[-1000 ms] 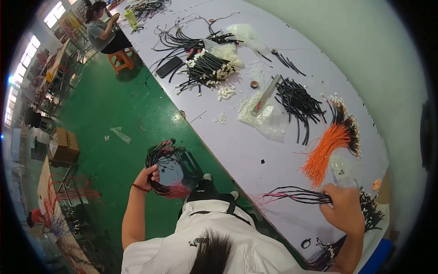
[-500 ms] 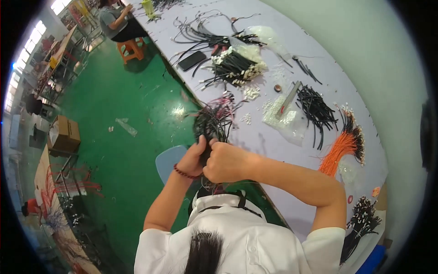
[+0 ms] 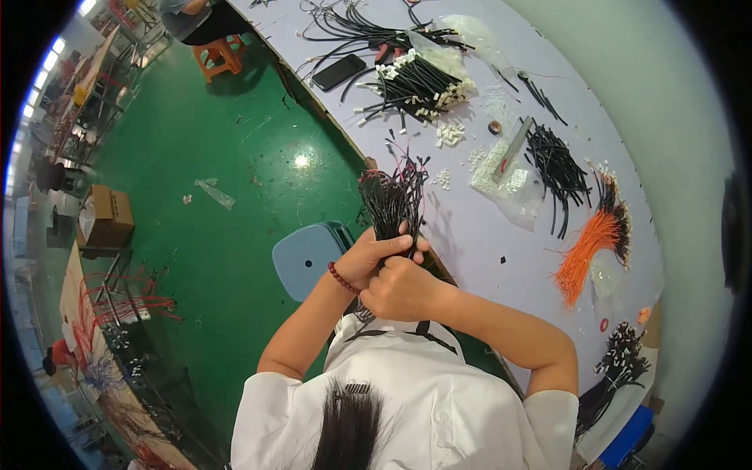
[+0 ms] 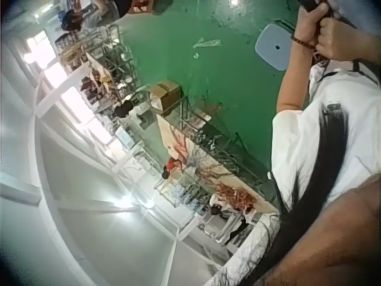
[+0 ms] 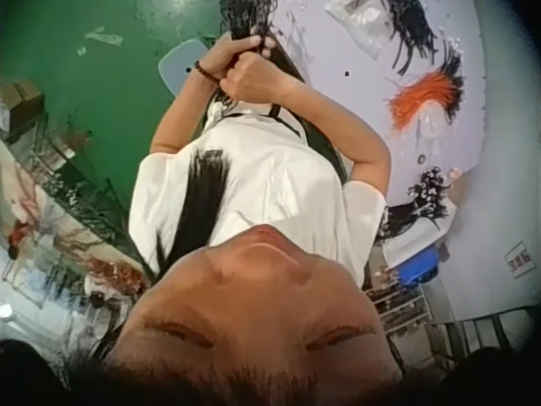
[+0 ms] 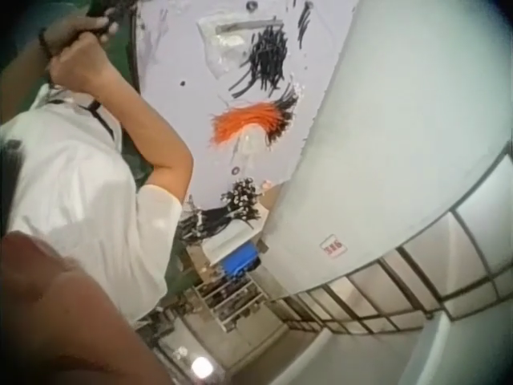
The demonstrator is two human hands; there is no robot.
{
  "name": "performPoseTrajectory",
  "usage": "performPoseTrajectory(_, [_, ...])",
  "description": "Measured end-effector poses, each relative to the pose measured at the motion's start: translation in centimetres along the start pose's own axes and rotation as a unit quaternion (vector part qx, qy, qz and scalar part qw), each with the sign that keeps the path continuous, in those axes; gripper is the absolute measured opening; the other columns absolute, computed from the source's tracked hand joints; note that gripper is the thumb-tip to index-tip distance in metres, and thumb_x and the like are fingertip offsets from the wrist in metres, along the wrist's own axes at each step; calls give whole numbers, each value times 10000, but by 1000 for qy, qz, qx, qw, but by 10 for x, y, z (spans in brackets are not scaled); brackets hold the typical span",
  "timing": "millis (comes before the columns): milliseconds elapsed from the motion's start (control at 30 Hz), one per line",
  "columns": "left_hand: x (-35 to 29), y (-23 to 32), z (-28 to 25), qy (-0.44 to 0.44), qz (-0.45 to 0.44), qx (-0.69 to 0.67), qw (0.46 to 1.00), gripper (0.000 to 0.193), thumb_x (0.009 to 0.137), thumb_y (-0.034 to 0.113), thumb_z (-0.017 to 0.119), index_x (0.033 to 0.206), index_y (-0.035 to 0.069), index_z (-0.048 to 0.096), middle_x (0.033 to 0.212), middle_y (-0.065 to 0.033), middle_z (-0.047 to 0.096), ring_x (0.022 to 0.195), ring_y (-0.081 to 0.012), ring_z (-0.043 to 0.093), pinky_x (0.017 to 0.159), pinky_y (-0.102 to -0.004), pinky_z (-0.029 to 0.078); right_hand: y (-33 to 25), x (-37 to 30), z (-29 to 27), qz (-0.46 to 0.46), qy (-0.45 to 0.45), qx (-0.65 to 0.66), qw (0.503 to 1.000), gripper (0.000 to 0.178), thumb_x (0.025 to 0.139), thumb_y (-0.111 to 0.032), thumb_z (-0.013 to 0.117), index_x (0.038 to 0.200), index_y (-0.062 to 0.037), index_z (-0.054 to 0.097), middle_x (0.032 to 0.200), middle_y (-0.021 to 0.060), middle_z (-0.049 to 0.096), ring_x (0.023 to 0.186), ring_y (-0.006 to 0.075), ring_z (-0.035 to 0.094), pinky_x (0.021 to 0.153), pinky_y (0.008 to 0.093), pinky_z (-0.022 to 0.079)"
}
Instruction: Sorting and assembling bundles of colored wires with plastic connectors and labels in a factory setting.
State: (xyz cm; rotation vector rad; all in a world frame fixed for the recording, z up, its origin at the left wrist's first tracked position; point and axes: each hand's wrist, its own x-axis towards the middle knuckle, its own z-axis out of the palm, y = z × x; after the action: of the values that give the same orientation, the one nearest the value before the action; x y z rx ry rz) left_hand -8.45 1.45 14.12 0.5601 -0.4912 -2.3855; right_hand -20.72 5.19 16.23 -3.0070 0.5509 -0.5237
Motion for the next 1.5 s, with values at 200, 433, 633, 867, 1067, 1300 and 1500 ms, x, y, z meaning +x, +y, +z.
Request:
performPoseTrajectory(200, [-3,9,-1,32,12,154,988,194,844,59,604,846,88,412,823,-78,583,735,-133,553,638,-274,476,-3,1,9,23,5,23,999,104,604,-167,592,589,-89,524,645,64,571,614,184,556,538,295,394])
performPoseTrajectory(433, [-15,21,-24,71,9,297,952,140,837,52,596,941,45,503,798,-47,588,725,-119,552,622,-252,451,-4,-1,-32,56,62,78,993,223,750,-127,563,969,-91,589,1057,81,567,1036,215,539,906,365,424])
performPoseTrajectory(633, [-32,40,-12,-123,-103,479,863,110,779,79,636,875,38,600,740,-40,611,667,-134,580,613,-291,475,20,2,-38,163,3,-5,987,466,797,-182,552,1258,-175,482,1272,75,476,1218,216,432,1054,474,260])
performPoseTrajectory(867, [-44,36,-5,-179,-230,507,811,189,813,119,678,905,-4,566,751,-31,610,659,-104,577,596,-246,479,7,-4,-24,207,-78,153,963,612,748,-117,596,1318,-53,385,885,151,609,874,292,605,855,423,449])
performPoseTrajectory(1067, [-51,20,-21,-103,-83,562,816,394,722,68,750,1029,6,512,888,-43,585,803,-120,583,684,-269,489,0,-23,-33,364,-151,364,844,731,689,-81,657,1331,-17,314,875,204,617,775,356,608,667,431,478])
performPoseTrajectory(1300, [-55,23,-21,-43,154,695,701,463,605,19,750,1013,17,530,988,-109,584,936,-246,567,831,-355,442,-18,-70,-46,494,20,418,762,298,678,-123,649,951,-8,615,840,179,635,804,342,612,697,405,472])
performPoseTrajectory(1500, [-71,37,-57,-257,-205,125,936,874,693,643,639,1238,-19,467,1078,-239,579,1029,-291,560,866,-446,433,-45,-69,-102,511,204,395,736,397,696,-87,628,1081,-15,560,841,173,631,745,319,603,675,356,464])
